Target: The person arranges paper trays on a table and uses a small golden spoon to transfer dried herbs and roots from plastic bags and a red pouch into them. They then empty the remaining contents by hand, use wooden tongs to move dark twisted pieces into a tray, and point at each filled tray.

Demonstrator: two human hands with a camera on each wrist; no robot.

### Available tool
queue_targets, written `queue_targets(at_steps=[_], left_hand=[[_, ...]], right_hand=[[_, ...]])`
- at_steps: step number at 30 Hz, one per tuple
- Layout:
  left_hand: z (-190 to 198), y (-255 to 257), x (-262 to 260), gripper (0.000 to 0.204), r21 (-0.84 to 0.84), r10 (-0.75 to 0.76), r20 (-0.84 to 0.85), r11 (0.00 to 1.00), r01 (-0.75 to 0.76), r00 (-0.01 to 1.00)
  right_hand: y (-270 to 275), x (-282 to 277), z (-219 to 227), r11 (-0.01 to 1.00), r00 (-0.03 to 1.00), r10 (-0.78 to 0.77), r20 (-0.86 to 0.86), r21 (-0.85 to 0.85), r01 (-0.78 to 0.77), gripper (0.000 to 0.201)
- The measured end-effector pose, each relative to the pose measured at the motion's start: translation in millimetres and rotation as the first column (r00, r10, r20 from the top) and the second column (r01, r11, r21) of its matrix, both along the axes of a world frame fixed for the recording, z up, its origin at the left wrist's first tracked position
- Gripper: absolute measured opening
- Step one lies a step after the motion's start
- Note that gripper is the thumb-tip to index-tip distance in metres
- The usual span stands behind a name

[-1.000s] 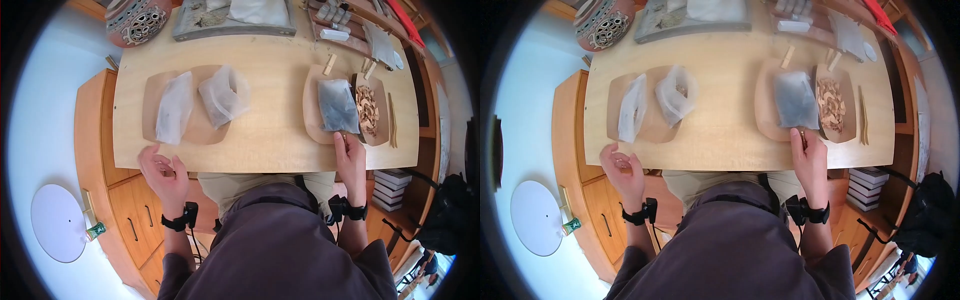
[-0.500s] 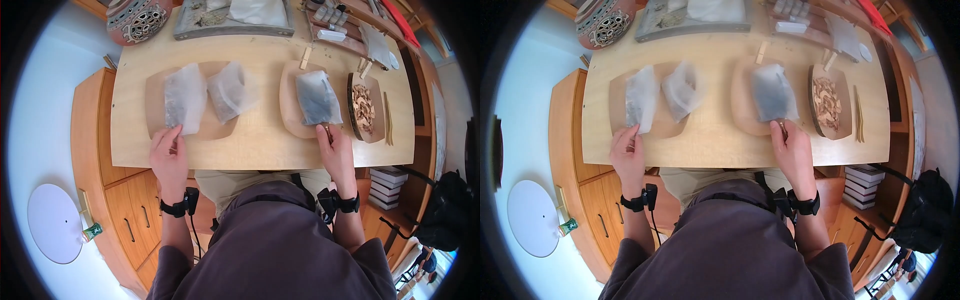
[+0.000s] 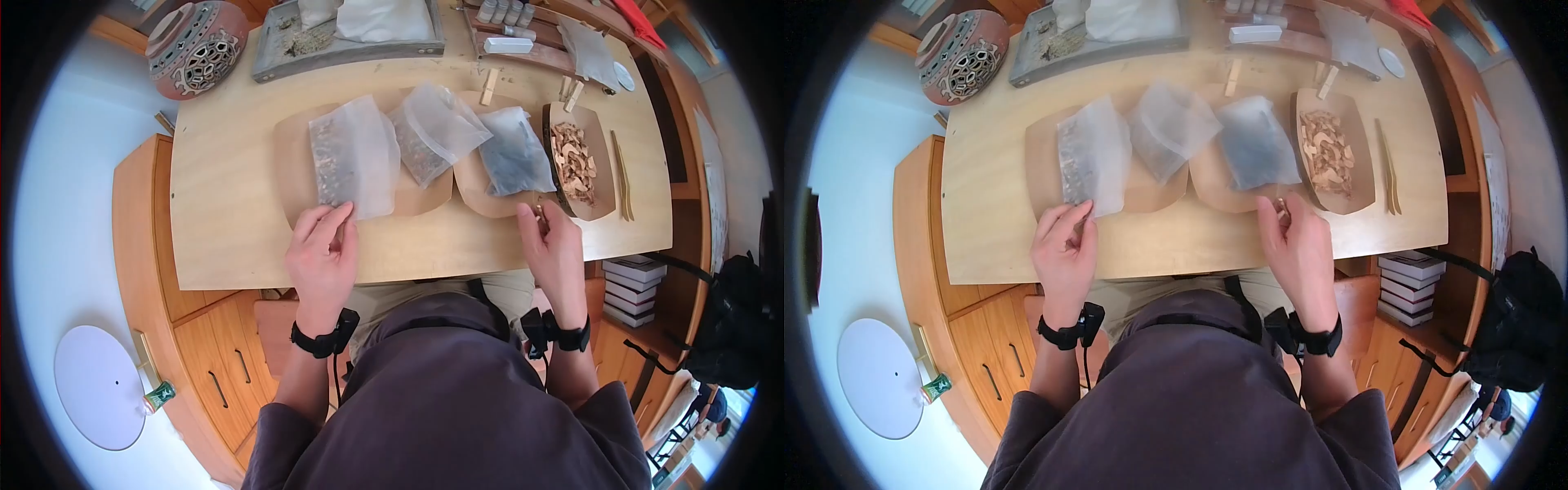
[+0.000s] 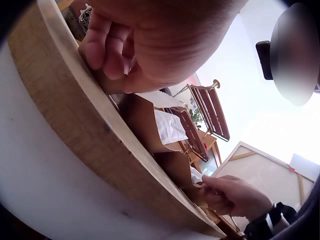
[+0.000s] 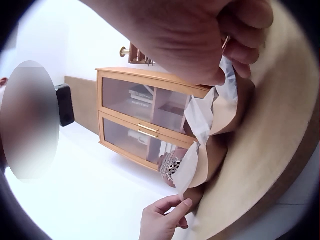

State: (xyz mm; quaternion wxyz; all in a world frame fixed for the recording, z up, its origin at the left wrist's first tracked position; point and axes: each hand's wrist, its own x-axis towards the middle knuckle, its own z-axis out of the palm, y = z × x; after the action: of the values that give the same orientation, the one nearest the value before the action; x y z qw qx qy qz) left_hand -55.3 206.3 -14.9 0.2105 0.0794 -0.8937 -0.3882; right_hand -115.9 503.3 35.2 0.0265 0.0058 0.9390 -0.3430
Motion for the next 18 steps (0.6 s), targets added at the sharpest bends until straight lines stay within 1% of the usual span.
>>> queue_targets(at_steps=[2,5,6,7,9,12,15,16,17,18], left_hand=[[2.2,-0.5,-1.4,0.024,-0.014,-0.01,0.014,1.0,0.01,1.0],[2.4,-3.5,-1.5,0.028,-0.004,-0.009,0.038,1.0,0.009,0.999],[1.3,-5.3,-1.5,0.029,0.006,-0.018,0.014,1.0,0.018,1.0],[-0.7,-7.4,-1.4,0.031,0.015,-0.027,-0.01,1.0,0.027,1.0],[-0.6,-10.0,0.1,0.034,0.031,-0.034,-0.049,0.999,0.036,0.998],[1.8,-14.6,10.1,0.036,0.072,-0.018,-0.078,0.997,0.024,0.997],[-7.7,-21.5,20.3,0.036,0.145,0.03,-0.084,0.989,-0.017,0.996],[-13.9,-24.0,22.8,0.035,0.167,0.048,-0.087,0.985,-0.033,0.995],[-18.4,-26.3,24.5,0.034,0.189,0.066,-0.089,0.981,-0.049,0.994],[-21.2,-27.3,24.6,0.033,0.166,0.062,-0.118,0.985,-0.042,0.991]], right_hand=[[8.3,7.2,6.8,0.999,1.0,-0.011,0.022,0.03,0.01,0.037],[7.8,14.0,26.3,0.996,1.0,-0.028,0.007,-0.08,0.029,0.033],[9.5,15.6,27.1,0.993,1.0,-0.005,-0.017,-0.121,0.003,0.029],[7.7,15.2,28.2,0.983,0.993,0.046,-0.109,-0.173,-0.065,0.026],[-1.1,12.2,31.8,0.943,0.945,0.131,-0.299,-0.256,-0.212,0.021],[-21.1,5.7,47.7,0.903,0.864,0.274,-0.423,-0.195,-0.382,0.01],[-47.6,8.6,56.3,0.822,0.873,0.339,-0.349,-0.341,-0.456,0.012],[-60.2,6.5,52.1,0.758,0.851,0.373,-0.369,-0.409,-0.509,0.015],[-74.9,2.9,44.7,0.741,0.816,0.404,-0.413,-0.375,-0.557,0.017],[-89.9,-0.8,35.5,0.724,0.778,0.434,-0.455,-0.338,-0.601,0.018]])
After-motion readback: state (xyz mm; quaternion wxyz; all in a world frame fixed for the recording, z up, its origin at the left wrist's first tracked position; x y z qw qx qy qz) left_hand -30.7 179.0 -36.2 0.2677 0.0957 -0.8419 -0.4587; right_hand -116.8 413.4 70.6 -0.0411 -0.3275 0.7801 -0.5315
